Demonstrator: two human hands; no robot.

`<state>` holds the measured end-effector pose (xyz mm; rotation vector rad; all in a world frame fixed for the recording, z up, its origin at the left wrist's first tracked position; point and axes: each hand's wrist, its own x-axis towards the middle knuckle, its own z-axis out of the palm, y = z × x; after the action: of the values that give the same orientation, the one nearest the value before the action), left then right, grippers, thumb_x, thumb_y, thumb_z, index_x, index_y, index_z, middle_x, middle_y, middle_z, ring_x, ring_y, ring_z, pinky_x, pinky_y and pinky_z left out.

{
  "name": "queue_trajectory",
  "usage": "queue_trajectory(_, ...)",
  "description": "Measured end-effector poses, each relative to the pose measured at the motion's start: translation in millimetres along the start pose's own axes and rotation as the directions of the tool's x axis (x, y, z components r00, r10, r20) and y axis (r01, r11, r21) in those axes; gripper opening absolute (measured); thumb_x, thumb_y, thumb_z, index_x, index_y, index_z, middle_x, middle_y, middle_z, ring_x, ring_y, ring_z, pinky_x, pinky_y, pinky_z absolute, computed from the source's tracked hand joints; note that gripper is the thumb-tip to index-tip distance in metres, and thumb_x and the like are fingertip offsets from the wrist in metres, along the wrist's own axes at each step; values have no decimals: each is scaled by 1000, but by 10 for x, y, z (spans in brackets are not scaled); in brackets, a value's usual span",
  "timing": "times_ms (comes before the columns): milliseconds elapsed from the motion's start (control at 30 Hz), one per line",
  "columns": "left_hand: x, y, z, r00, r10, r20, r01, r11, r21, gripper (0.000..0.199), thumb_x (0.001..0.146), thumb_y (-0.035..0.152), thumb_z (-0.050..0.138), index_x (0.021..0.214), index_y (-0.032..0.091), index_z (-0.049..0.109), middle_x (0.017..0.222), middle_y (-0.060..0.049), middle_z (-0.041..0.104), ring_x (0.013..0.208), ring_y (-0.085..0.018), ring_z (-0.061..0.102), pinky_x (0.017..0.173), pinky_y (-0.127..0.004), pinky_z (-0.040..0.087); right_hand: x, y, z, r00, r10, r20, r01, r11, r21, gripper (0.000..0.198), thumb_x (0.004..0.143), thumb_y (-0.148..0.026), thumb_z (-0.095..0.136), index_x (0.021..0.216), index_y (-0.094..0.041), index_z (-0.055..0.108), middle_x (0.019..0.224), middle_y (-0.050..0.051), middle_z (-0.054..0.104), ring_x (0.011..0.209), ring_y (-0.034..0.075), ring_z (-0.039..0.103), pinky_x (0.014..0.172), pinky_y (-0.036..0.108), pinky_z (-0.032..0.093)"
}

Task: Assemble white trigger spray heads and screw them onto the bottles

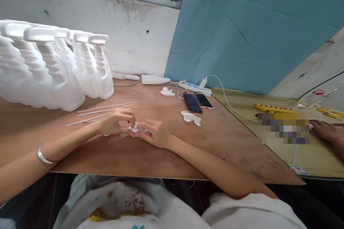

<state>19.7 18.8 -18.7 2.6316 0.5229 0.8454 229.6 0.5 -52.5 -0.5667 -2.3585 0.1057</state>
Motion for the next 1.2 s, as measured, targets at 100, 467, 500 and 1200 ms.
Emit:
queue_trajectory(100, 1, 8, 0, 1000, 22, -12, -22, 1000, 8, 29, 69, 45, 65, 65, 16, 63, 70, -4, 60, 68, -13, 50, 66, -23, 39, 1, -3, 2, 1000, -12, -1, 12, 1000, -7, 11, 84, -29, 51, 91, -21, 56, 78, 3, 64, 59, 11, 56, 56, 22, 43)
queue_trajectory(467, 6, -50, -5, 998, 35, 44, -38, 997, 63, 31, 73, 47, 60, 68, 18, 64, 72, -4, 62, 69, -13, 51, 68, -24, 38, 30, -42, -9, 1000, 0, 3, 0, 1000, -16, 11, 86, -29, 47, 90, -21, 53, 79, 2, 63, 57, 10, 55, 55, 21, 42)
queue_trajectory(500, 6, -56, -3, 998, 42, 43, -44, 997, 63, 30, 74, 47, 60, 68, 18, 64, 73, -4, 61, 69, -13, 51, 68, -24, 38, 32, -40, -6, 1000, -2, 5, 2, 1000, -17, 10, 86, -29, 48, 90, -21, 53, 79, 2, 63, 57, 10, 55, 55, 21, 42)
queue_trajectory(1200, -45, -12, 14, 995, 85, 47, -93, 974, 205, 31, 77, 46, 57, 86, 17, 59, 94, -7, 60, 83, -16, 53, 76, -25, 39, -33, -37, 31, 990, -22, -140, 12, 998, -69, 29, 82, -33, 54, 104, -20, 39, 86, 6, 62, 65, 14, 63, 57, 23, 50)
